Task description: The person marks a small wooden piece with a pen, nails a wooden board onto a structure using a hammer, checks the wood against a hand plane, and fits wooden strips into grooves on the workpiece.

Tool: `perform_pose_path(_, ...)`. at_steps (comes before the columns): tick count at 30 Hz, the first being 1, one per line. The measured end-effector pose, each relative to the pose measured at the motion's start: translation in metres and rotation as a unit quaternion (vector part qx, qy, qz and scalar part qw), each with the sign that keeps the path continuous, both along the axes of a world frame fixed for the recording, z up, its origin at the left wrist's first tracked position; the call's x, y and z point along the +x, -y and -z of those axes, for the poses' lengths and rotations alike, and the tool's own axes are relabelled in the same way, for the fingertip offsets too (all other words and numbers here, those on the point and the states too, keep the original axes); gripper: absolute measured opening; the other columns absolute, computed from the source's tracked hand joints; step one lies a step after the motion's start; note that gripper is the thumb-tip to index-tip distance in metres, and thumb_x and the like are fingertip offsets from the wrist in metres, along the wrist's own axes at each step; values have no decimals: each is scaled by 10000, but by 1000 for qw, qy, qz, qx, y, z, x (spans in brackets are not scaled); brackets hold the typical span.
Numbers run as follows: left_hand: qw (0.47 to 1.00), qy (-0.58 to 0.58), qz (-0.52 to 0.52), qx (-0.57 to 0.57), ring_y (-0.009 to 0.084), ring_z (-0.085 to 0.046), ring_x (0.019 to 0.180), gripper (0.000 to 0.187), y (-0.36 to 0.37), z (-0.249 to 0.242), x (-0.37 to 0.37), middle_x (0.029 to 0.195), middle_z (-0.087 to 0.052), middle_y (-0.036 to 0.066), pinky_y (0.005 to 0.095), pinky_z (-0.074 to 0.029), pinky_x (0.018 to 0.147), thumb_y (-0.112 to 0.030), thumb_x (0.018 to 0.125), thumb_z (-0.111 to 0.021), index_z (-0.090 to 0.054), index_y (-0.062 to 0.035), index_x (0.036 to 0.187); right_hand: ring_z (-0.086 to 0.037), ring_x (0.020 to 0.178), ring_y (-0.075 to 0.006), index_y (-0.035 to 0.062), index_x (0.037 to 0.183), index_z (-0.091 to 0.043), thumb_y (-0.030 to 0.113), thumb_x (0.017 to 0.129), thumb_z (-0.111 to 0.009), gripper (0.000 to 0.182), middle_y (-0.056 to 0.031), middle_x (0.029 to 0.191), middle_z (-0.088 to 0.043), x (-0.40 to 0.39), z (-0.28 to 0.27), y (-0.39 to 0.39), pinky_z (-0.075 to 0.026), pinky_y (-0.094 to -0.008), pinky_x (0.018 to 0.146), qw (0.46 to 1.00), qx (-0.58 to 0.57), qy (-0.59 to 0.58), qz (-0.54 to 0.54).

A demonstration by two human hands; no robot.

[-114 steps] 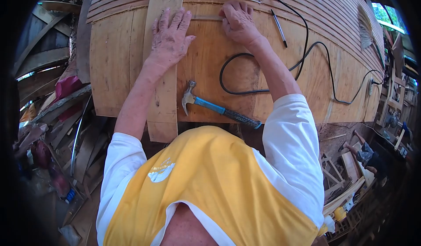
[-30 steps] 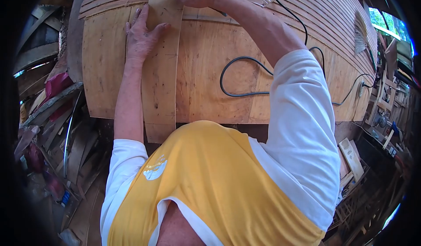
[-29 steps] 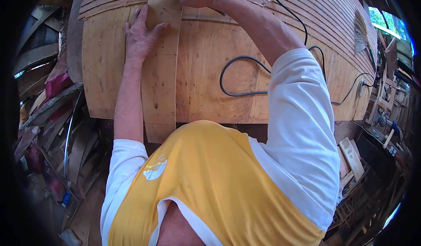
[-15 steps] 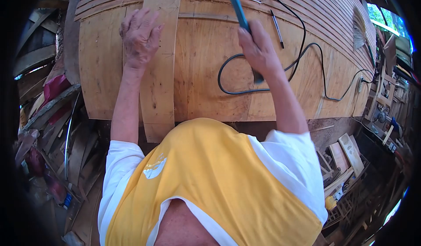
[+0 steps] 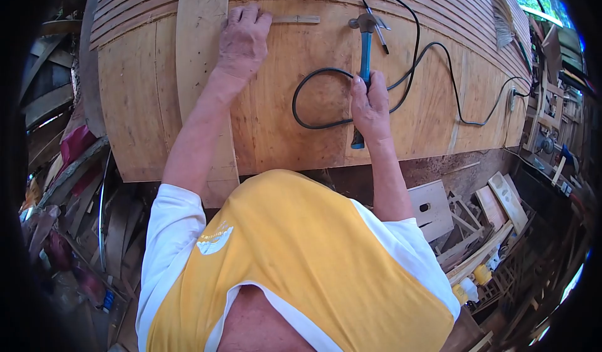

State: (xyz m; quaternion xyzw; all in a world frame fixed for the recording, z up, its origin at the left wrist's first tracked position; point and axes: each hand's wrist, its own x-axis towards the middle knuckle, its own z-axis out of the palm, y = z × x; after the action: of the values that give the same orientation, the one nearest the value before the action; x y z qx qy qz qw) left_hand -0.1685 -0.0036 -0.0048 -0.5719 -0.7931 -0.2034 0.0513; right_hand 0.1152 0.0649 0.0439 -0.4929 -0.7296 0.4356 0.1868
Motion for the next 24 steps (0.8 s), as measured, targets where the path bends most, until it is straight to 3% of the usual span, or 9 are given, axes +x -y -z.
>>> perform_pose_path(2, 1000, 4, 13, 1, 303, -588, 1083, 297, 1, 1, -4, 1122, -650, 75, 447, -511, 921, -74, 831, -634, -724, -94, 1114, -557, 644, -251, 30, 1109, -546, 173, 1039, -597, 168, -89, 770, -568, 7, 7, -3, -499, -364, 637, 974, 202, 91, -55)
perform_pose_path(5, 999, 17, 28, 23, 299, -587, 1043, 257, 3, 3, -5, 1052, -637, 70, 438, -512, 901, -63, 825, -634, -735, -96, 1059, -622, 725, -374, 43, 1149, -548, 166, 1002, -628, 208, -156, 825, -605, 14, -3, 2, -525, -442, 701, 972, 179, 145, -45)
perform_pose_path(11, 996, -44, 76, 25, 272, -598, 1004, 200, 3, -1, -11, 980, -623, 56, 392, -518, 857, -71, 820, -636, -715, -88, 1003, -684, 847, -414, 79, 1143, -561, 163, 970, -648, 212, -174, 941, -675, 18, 2, 3, -531, -494, 724, 954, 211, 207, -44)
perform_pose_path(16, 981, -109, 160, 26, 259, -613, 950, 121, -5, -1, -27, 922, -617, 55, 380, -521, 817, -82, 819, -625, -669, -86, 931, -679, 840, -406, 81, 1140, -563, 170, 952, -671, 235, -164, 951, -666, 20, 11, 3, -530, -492, 727, 954, 211, 204, -57)
perform_pose_path(22, 973, -84, 216, -7, 280, -629, 920, 145, -12, -4, -50, 907, -630, 87, 398, -521, 805, -56, 825, -608, -656, -96, 956, -665, 851, -406, 77, 1122, -574, 147, 918, -697, 248, -165, 972, -642, 20, 21, 2, -528, -486, 733, 953, 228, 189, -61)
perform_pose_path(24, 981, -46, 179, 53, 282, -632, 936, 129, -16, -1, -58, 913, -636, 87, 411, -519, 796, -58, 847, -617, -658, -96, 963, -663, 855, -407, 75, 1115, -576, 140, 913, -699, 245, -167, 973, -640, 20, 23, 4, -528, -484, 733, 953, 233, 185, -62)
